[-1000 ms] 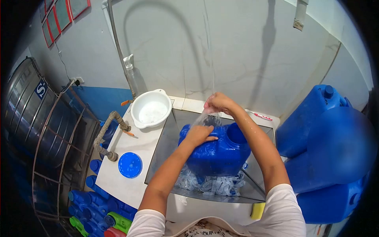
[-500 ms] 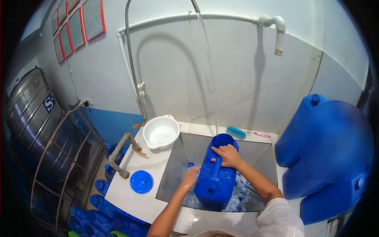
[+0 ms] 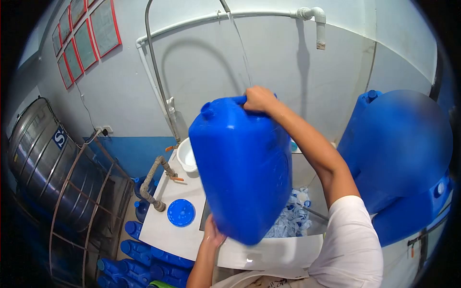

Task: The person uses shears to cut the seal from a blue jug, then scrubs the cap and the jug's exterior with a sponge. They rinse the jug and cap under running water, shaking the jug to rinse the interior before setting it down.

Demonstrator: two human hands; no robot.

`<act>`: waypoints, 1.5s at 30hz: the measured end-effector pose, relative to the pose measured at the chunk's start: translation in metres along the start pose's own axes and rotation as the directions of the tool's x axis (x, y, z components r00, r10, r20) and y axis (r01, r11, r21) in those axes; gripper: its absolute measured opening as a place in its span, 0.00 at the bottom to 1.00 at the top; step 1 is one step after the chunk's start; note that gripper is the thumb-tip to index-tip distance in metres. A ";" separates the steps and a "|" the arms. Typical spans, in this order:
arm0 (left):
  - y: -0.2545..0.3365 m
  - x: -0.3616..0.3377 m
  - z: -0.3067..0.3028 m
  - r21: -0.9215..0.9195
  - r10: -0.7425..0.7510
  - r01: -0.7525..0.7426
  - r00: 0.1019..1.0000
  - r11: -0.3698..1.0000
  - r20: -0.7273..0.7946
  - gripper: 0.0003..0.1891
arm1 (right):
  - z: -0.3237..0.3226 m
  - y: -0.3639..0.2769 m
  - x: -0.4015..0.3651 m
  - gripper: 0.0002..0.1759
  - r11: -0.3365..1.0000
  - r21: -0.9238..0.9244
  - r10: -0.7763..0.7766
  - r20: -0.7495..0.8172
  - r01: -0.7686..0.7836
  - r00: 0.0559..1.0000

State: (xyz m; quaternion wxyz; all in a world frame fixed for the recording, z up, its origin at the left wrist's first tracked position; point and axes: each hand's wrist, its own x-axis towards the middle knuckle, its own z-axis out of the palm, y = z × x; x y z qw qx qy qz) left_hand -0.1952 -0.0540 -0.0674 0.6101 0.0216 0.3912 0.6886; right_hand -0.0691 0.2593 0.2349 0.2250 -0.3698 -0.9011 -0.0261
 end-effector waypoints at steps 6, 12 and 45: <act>0.107 -0.073 0.008 0.107 0.274 -0.297 0.942 0.949 0.192 0.34 | -0.020 -0.008 -0.011 0.27 0.959 0.200 0.233 -0.153 -0.201 0.960; 0.034 -0.059 0.000 0.073 0.234 -0.234 0.972 0.969 0.013 0.39 | 0.002 -0.001 -0.013 0.26 0.980 0.072 0.190 -0.020 -0.188 0.982; 0.147 -0.112 0.149 0.610 0.679 -0.659 0.688 0.439 0.255 0.38 | 0.213 0.160 -0.185 0.23 -0.114 0.969 0.574 0.245 -0.220 0.781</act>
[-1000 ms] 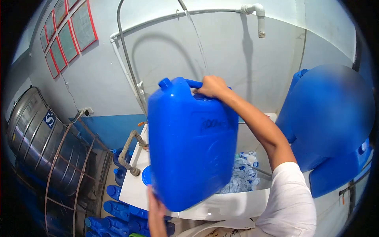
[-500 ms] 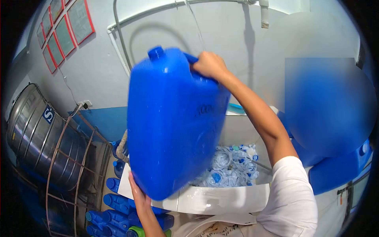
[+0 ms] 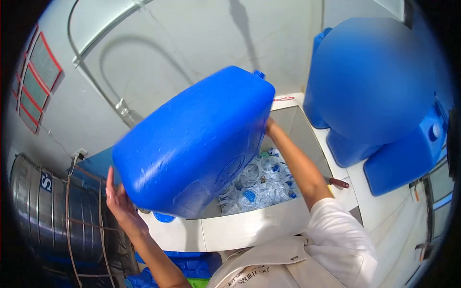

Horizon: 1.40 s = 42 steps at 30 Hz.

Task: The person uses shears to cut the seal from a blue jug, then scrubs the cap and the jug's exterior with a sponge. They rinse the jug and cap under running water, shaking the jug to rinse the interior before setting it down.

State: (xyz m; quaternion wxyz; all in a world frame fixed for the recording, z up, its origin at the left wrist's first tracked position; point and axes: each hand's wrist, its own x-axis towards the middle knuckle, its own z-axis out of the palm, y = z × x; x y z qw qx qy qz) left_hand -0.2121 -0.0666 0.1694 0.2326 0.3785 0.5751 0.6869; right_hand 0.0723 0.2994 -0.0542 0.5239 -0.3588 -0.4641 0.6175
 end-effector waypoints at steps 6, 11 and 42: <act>0.041 0.011 0.132 0.103 0.432 -0.505 0.812 0.857 0.393 0.36 | -0.009 0.076 -0.097 0.23 0.771 0.595 0.313 -0.042 -0.228 0.949; 0.076 -0.005 0.214 0.186 0.388 -0.636 0.648 0.749 0.656 0.33 | 0.033 0.074 -0.125 0.22 0.593 0.755 0.352 0.069 -0.279 0.933; -0.245 0.027 0.170 0.692 -0.175 -0.231 0.869 0.684 0.463 0.26 | 0.092 -0.008 -0.046 0.32 -0.033 -0.741 0.120 0.664 0.671 0.738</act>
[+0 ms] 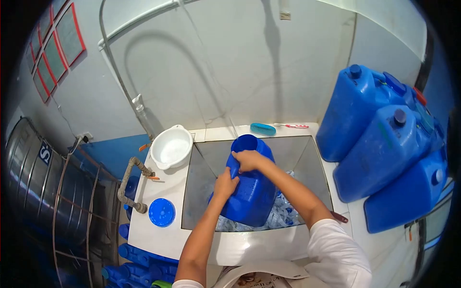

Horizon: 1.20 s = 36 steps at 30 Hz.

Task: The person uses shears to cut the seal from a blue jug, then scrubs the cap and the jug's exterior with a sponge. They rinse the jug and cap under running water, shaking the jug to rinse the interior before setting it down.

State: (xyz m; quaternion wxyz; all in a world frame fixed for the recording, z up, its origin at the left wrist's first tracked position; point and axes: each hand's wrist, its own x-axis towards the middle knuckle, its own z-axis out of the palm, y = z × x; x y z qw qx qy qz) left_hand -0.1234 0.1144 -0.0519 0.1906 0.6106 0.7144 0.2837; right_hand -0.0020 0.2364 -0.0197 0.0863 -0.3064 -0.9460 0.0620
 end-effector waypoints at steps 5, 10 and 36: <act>-0.015 0.003 0.003 -0.028 -0.125 0.123 0.987 0.992 -0.100 0.27 | 0.014 0.099 0.118 0.09 0.988 0.079 -0.142 0.116 0.133 0.983; -0.029 0.005 -0.003 -0.082 -0.183 0.171 0.970 0.982 -0.162 0.27 | -0.048 0.051 0.095 0.09 0.424 0.686 0.304 0.507 -0.591 0.806; -0.022 0.033 0.011 0.024 -0.103 0.104 0.995 0.994 -0.009 0.24 | -0.013 -0.004 0.024 0.44 0.989 0.017 -0.144 0.297 0.146 0.944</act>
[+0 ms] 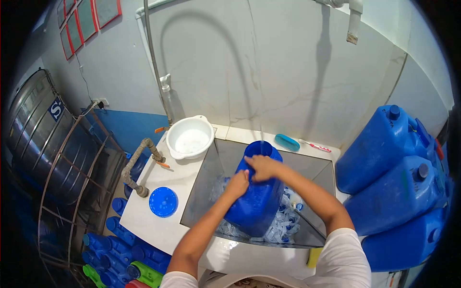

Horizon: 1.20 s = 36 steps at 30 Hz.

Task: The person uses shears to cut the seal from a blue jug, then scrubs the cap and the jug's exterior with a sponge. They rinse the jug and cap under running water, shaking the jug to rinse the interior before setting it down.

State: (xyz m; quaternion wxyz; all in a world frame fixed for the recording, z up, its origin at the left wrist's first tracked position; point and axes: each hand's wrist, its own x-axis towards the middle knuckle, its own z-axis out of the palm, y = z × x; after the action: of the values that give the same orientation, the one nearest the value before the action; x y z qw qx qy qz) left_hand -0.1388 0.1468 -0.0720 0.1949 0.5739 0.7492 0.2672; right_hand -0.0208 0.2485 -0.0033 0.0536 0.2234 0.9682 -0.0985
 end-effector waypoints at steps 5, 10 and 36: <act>0.000 -0.047 -0.025 -0.365 0.216 -0.150 0.965 0.919 0.147 0.24 | 0.031 0.005 -0.034 0.35 0.954 -0.273 -0.258 -0.535 0.124 0.805; -0.109 -0.095 -0.020 -0.821 -0.433 0.440 0.860 0.364 0.269 0.32 | -0.014 -0.018 -0.028 0.32 0.965 -0.248 -0.239 -0.673 0.091 0.700; -0.070 -0.247 -0.133 -0.930 -0.296 0.187 0.912 -0.318 0.285 0.24 | -0.233 -0.064 0.018 0.27 0.920 0.073 0.358 -0.557 -0.385 0.750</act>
State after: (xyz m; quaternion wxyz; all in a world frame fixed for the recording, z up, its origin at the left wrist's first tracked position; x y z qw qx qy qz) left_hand -0.2061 -0.1285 -0.0153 0.5933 0.0170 0.3528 0.7234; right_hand -0.0791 0.2498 0.2324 -0.2088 0.4287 0.8790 0.0063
